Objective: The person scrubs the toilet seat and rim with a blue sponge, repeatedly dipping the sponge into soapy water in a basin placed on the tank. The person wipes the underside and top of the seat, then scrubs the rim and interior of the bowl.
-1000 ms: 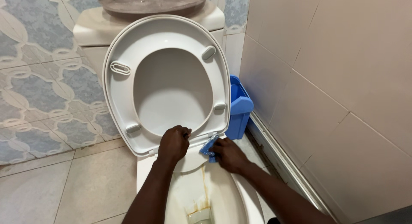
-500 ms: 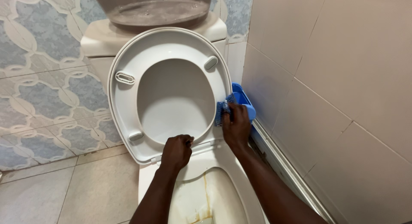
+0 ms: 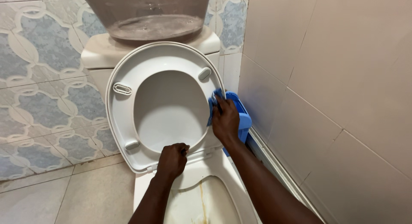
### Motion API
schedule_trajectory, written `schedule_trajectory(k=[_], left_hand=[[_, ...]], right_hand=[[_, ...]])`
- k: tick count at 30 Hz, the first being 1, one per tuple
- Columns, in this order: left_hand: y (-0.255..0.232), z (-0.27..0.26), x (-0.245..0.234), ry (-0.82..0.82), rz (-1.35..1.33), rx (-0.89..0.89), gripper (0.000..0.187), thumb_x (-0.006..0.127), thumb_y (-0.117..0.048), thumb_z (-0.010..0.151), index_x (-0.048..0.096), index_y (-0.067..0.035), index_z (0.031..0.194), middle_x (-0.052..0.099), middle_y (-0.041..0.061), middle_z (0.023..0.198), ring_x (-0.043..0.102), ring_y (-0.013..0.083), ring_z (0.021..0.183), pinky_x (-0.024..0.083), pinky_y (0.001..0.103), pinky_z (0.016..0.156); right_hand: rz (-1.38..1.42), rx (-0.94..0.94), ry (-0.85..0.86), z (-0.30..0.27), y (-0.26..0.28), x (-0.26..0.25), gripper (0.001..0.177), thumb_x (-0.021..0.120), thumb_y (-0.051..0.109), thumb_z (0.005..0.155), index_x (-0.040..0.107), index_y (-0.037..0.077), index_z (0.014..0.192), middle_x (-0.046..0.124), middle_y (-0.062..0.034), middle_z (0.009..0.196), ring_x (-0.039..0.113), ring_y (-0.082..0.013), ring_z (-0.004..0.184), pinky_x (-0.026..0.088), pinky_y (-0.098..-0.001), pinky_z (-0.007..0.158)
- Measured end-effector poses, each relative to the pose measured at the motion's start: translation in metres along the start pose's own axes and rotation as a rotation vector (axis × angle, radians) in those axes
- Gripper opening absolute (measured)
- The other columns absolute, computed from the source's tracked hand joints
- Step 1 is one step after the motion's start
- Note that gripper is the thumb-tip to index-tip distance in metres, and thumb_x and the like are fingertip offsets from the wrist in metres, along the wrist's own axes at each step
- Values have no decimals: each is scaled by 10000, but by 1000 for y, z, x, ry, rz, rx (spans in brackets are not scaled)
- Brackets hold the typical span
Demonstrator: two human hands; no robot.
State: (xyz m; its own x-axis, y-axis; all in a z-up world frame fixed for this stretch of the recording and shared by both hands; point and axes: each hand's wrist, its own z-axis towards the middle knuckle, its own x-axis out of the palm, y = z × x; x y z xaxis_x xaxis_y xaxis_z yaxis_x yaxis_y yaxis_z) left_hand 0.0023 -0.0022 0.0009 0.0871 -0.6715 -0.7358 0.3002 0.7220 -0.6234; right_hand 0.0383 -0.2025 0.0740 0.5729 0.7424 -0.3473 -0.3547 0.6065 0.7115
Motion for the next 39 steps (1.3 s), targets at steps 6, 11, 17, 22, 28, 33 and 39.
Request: schedule_trajectory(k=[6,11,17,22,28,33,39], left_hand=[[0,-2,2,5,24,-20,222,625,-101,919,800,-79,1054,774,158,1015,743,336,903,579,411,884],[6,-4,3,34,31,-80,240,609,-87,920,795,-81,1071,774,162,1019,740,338,915,574,419,894],[6,3,4,74,-4,-75,308,587,-69,921,778,-102,1162,785,135,1112,749,309,1019,563,393,971],[1,6,-7,79,-304,-119,472,728,-180,867,668,-94,1327,706,122,1311,673,264,1237,518,376,1062],[-14,-1,-41,-9,-484,-213,481,765,-258,855,702,-65,1292,759,120,1263,705,249,1221,528,372,1063],[-60,4,-77,-47,-532,-172,438,770,-282,862,747,-54,1235,788,124,1195,741,226,1126,539,342,1035],[-130,22,-135,-78,-549,-186,287,786,-279,866,822,-15,972,820,93,859,746,140,775,586,292,773]], right_hand=[[-80,-89,60,-23,-3,-8,381,641,18,938,658,40,1319,661,-160,1169,691,-357,1005,560,-443,871],[-106,-200,85,-35,-20,-10,370,660,-60,796,695,17,1157,680,-163,1106,661,-403,993,549,-479,855],[-142,-450,259,-23,-29,-29,267,661,-98,721,770,69,898,726,-107,999,663,-357,915,526,-478,795],[-80,-97,338,-13,-17,-34,295,659,-95,746,753,66,975,727,-108,1016,695,-276,875,554,-409,748],[313,174,231,16,11,-52,267,674,-21,848,699,45,1106,751,-68,924,706,-142,814,582,-319,730],[390,180,276,41,49,-67,254,643,-40,849,694,6,1093,717,-65,890,656,-135,804,544,-315,742],[272,236,302,62,103,-79,271,687,15,831,711,34,1099,729,-60,892,675,-144,801,550,-311,748]])
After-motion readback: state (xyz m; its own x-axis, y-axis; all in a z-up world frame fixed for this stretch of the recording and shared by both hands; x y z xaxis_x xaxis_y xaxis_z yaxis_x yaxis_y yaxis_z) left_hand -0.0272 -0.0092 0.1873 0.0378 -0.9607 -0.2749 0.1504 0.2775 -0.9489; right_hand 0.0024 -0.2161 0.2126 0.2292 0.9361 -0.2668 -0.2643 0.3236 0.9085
